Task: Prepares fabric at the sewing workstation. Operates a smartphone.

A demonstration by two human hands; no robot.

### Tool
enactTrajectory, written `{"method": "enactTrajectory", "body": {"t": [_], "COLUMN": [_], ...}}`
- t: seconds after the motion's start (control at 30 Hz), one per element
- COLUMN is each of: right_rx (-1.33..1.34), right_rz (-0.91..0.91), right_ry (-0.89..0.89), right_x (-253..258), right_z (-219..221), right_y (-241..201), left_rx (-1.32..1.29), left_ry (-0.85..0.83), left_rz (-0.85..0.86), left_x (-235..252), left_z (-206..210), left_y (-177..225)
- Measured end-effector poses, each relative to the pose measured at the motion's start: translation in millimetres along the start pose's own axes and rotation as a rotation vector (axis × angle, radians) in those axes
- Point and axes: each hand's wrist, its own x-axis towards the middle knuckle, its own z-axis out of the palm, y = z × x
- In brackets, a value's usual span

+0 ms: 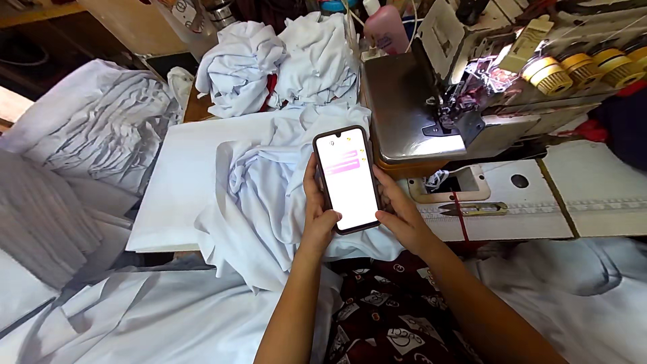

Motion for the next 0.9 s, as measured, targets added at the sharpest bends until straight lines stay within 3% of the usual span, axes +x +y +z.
{"method": "enactTrajectory", "body": {"t": [0.9], "right_rx": [-0.106], "right_rz": [-0.004], "right_ry": [-0.022], "right_x": [-1.8], "right_z": [0.4], "right_y": [-1.5], "left_rx": [-0.003], "left_ry": [-0.005], "left_rz": [0.015], "left_x": [0.1], "left_z": [0.1], "left_y": [-0.3]}}
